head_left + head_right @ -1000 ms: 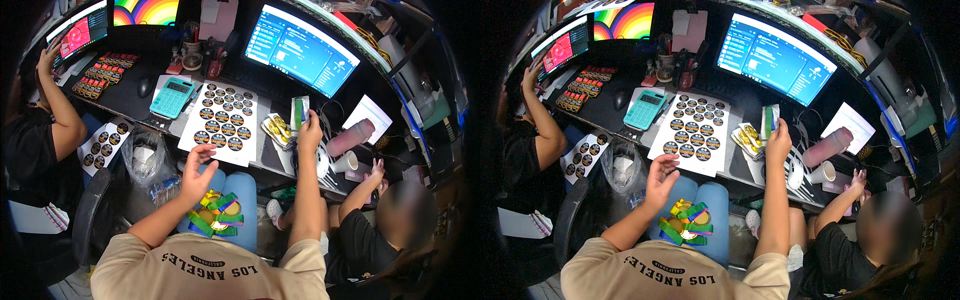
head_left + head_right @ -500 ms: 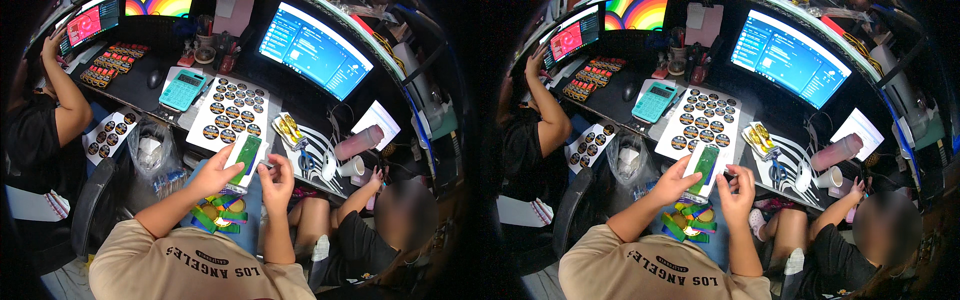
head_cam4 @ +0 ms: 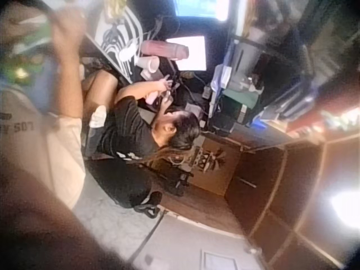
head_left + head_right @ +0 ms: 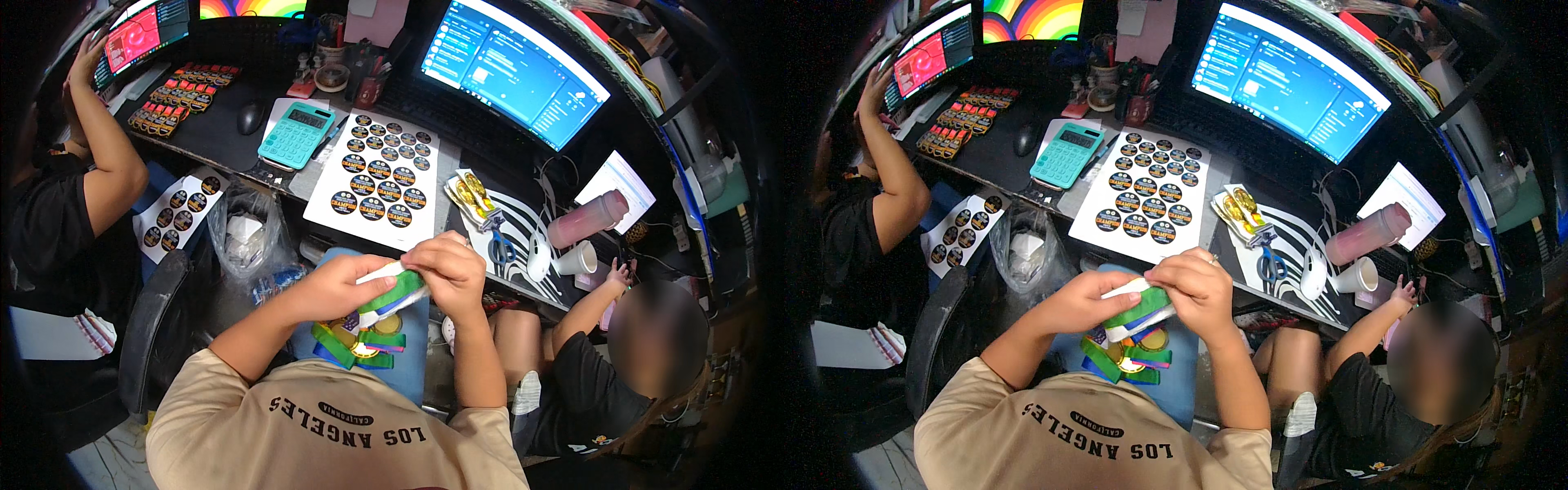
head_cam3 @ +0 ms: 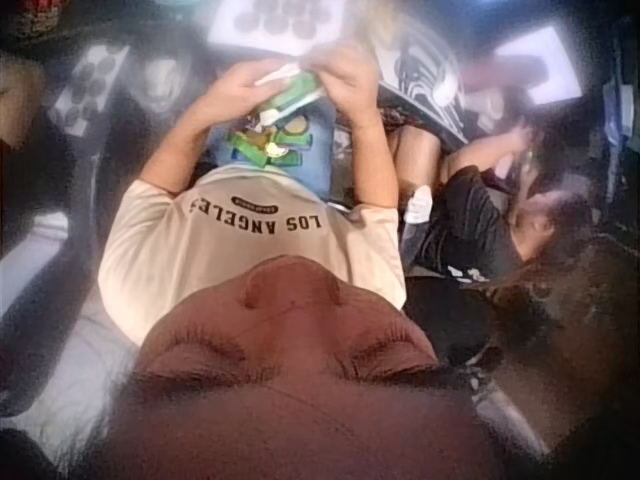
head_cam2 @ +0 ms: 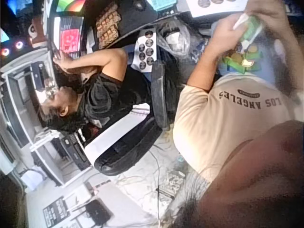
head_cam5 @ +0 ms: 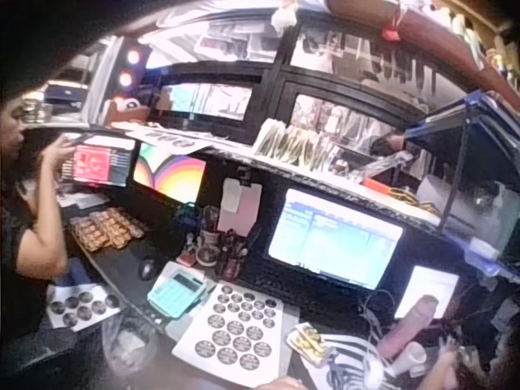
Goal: The person assembles medals by peeling circular stickers from a sheet and applying them to gold medal blanks. They then attach colorful ribbons to the medals and place the finished items on the desk.
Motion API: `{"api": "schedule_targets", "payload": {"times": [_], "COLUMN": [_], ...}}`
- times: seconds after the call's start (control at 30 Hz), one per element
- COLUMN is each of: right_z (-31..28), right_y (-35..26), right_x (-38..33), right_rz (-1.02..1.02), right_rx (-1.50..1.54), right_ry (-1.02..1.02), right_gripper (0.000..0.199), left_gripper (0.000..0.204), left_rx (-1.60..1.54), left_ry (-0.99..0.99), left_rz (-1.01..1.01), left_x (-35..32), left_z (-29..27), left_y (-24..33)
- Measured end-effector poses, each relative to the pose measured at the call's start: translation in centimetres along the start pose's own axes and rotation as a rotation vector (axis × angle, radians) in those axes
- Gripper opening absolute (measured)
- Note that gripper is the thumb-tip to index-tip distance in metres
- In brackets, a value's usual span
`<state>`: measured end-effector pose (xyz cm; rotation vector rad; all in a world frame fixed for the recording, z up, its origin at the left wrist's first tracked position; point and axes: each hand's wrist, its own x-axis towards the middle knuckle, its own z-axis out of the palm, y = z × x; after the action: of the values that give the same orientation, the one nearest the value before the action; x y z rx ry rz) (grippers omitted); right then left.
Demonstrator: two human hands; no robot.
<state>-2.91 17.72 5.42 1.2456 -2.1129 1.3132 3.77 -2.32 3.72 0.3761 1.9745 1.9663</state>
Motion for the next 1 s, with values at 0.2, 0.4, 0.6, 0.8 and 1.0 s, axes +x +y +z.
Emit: {"api": "schedule_targets", "payload": {"times": [0.2, 0.4, 0.6, 0.8, 1.0], "right_z": [0.3, 2.4, 1.5, -2.5, -0.4], "right_y": [0.5, 0.8, 0.5, -0.6, 0.7], "right_x": [-1.0, -2.5, -2.4, -2.8, -6.2], "right_rz": [0.060, 0.227, 0.130, 0.173, 0.540], "right_rx": [0.156, 1.592, 1.357, 0.261, 0.340], "right_ry": [0.006, 0.097, 0.063, -0.091, -0.103], "right_gripper": [0.009, 0.021, 0.016, 0.010, 0.014], "left_gripper": [0.036, 0.037, 0.039, 0.036, 0.035], "left_rx": [-0.322, -0.456, -0.546, -0.324, 0.118], "left_ry": [-0.091, -0.249, -0.323, -0.090, -0.064], "left_rz": [-0.109, -0.083, -0.077, 0.017, 0.040], "left_x": [-0.2, -0.6, -0.3, -0.7, -0.5], "left_z": [-0.8, -1.9, -2.0, -2.1, -2.0], "left_y": [-0.6, -0.4, -0.8, -0.7, -0.9]}}
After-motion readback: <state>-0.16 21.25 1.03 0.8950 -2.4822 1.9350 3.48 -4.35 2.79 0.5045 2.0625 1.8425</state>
